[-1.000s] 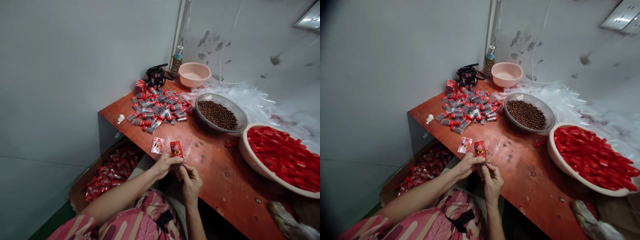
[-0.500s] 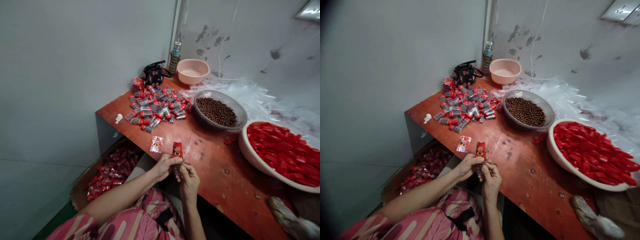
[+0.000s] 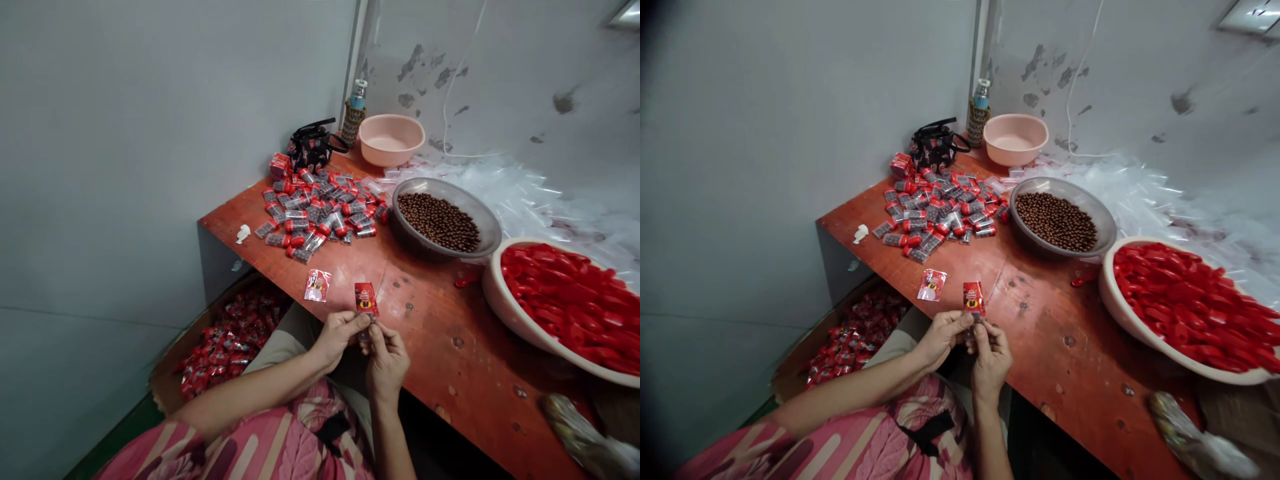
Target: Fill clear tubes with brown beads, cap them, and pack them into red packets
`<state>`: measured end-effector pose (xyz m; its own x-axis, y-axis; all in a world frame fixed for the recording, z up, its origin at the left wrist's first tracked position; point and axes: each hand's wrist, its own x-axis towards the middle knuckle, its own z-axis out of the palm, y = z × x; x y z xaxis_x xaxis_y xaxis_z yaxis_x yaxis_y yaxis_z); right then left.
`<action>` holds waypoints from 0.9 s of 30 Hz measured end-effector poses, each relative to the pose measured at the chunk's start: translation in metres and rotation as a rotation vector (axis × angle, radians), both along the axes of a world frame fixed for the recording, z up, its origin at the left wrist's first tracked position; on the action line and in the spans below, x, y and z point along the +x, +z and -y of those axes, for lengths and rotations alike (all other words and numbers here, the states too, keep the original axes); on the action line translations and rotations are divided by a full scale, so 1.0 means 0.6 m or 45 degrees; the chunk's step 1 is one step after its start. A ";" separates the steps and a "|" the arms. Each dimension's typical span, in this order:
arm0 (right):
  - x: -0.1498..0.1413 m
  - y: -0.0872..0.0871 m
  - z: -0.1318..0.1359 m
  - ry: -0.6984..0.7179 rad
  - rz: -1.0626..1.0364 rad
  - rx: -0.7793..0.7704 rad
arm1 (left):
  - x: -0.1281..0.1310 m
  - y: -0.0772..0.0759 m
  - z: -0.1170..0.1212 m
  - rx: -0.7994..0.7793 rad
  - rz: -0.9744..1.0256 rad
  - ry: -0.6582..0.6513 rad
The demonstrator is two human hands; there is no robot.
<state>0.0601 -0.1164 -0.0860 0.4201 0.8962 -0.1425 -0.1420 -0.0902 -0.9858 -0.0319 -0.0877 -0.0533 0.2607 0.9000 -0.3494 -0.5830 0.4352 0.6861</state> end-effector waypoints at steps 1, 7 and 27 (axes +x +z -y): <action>0.000 0.002 0.001 0.029 0.025 -0.001 | -0.004 0.002 -0.003 -0.002 0.018 -0.008; -0.009 0.007 0.001 0.088 0.158 0.023 | -0.010 -0.006 -0.011 -0.050 0.005 -0.006; -0.008 -0.002 0.002 0.078 -0.008 0.023 | -0.011 -0.009 0.003 -0.107 0.170 0.038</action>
<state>0.0552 -0.1175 -0.0871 0.3633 0.9227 -0.1289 -0.1430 -0.0815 -0.9864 -0.0382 -0.0895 -0.0587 0.2832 0.8772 -0.3878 -0.6802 0.4687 0.5635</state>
